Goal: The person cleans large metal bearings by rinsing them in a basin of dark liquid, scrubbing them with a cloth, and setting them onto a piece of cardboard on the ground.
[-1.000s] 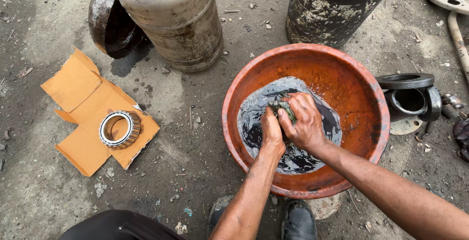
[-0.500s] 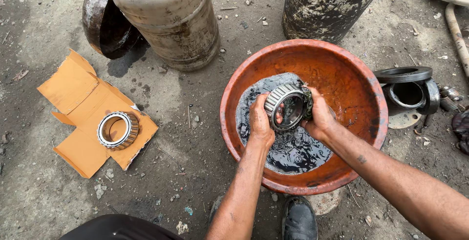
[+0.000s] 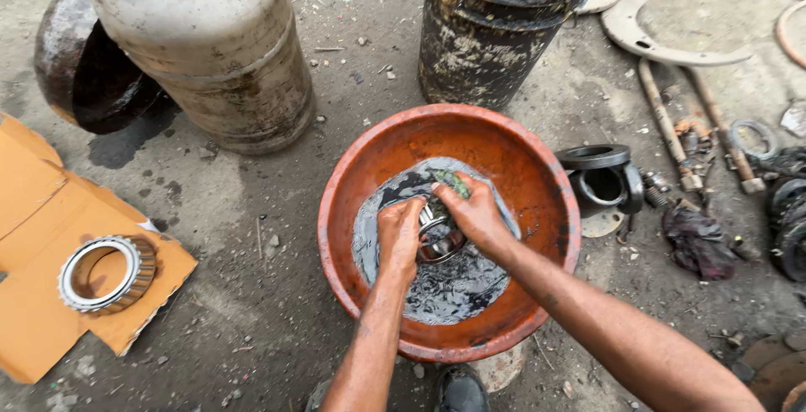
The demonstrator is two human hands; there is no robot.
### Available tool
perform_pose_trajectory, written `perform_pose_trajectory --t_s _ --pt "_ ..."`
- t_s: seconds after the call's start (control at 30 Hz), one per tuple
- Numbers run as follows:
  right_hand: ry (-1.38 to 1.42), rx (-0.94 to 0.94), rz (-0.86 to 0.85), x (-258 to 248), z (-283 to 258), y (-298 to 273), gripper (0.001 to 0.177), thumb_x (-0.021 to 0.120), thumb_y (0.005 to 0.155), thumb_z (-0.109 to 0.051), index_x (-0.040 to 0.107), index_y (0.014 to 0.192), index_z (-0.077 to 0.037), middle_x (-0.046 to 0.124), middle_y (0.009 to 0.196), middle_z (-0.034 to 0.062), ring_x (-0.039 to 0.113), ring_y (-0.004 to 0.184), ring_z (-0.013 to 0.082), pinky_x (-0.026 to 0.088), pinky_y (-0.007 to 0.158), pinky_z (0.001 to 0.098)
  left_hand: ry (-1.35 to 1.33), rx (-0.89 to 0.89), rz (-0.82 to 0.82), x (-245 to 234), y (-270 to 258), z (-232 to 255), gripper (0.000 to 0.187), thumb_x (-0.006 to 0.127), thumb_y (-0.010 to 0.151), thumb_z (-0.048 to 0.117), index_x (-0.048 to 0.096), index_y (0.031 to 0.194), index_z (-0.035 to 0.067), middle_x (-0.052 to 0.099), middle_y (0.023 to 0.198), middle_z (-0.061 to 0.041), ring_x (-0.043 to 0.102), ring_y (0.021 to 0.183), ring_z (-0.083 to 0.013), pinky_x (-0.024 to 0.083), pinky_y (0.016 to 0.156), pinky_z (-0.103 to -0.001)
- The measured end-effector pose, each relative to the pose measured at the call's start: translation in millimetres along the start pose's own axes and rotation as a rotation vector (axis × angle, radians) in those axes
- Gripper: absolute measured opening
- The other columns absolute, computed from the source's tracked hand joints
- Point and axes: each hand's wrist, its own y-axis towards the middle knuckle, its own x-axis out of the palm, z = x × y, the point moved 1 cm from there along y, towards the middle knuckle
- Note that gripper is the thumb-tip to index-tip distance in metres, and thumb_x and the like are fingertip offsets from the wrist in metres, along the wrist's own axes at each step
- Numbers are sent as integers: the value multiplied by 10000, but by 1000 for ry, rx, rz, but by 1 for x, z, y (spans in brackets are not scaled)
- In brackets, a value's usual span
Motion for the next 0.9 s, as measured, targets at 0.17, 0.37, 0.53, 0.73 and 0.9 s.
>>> perform_pose_trajectory --t_s 0.17,0.37,0.53,0.73,0.9 --pt "-368 -326 -45 9 -24 -17 348 692 945 -274 674 1196 -33 752 965 111 729 890 222 571 797 387 -45 67 48 -4 13 -8 349 622 970 196 559 666 35 485 623 40 406 527 -67 317 450 -315" --pt "-581 -668 -119 21 -29 -37 324 647 985 -255 651 1189 -3 653 1097 197 662 1033 376 534 898 480 -184 -203 203 0 5 0 447 421 1001 360 644 768 51 606 743 -30 579 647 -116 477 560 -345" --pt "-533 -186 -52 20 -1 -22 296 646 976 -289 685 1083 -15 701 876 174 701 773 304 557 752 402 -238 -282 206 -3 -7 14 271 624 889 257 637 732 37 572 648 -17 530 511 -143 434 449 -346" --pt "341 447 5 -2 25 10 326 579 970 -380 701 1094 -105 715 960 55 685 782 187 567 673 395 -298 -263 196 -8 -4 19 218 642 879 230 643 745 58 568 576 -11 484 432 -121 359 378 -293" --pt "657 558 -22 3 29 -9 359 506 976 -439 705 1114 -173 755 1054 -12 712 889 123 601 778 357 -548 -303 117 -16 11 7 261 553 950 281 587 774 91 489 528 -9 433 399 -124 381 371 -302"
